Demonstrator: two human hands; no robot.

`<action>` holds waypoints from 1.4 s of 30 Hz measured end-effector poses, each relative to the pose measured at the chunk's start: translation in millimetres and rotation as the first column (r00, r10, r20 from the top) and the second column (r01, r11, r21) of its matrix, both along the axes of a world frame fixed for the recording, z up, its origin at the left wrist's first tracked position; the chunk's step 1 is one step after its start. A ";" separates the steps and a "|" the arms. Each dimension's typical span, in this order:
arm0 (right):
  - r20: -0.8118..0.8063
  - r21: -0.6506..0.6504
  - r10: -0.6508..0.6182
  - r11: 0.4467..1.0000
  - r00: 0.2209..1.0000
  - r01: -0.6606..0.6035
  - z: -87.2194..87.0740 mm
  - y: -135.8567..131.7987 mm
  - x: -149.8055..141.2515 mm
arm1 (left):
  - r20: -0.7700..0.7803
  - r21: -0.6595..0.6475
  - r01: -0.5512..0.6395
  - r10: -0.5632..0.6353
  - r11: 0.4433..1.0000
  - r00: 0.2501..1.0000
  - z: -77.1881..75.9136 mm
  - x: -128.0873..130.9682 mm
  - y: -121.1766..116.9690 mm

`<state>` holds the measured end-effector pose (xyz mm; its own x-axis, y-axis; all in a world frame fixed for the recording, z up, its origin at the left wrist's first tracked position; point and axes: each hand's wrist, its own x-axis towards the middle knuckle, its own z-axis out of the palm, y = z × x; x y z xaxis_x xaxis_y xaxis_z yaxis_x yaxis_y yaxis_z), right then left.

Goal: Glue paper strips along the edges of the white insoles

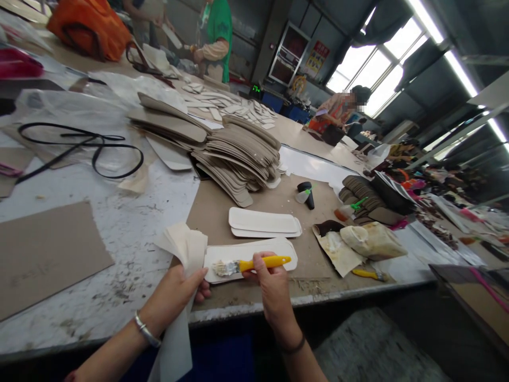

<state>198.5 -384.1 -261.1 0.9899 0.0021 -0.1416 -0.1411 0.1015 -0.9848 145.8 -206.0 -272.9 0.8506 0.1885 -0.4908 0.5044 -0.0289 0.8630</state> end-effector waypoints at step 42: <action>0.054 -0.244 0.557 0.812 0.829 -0.530 41.1 61.7 -4.6 | -0.001 -0.533 -0.327 0.385 0.781 0.923 44.9 -27.8 0.7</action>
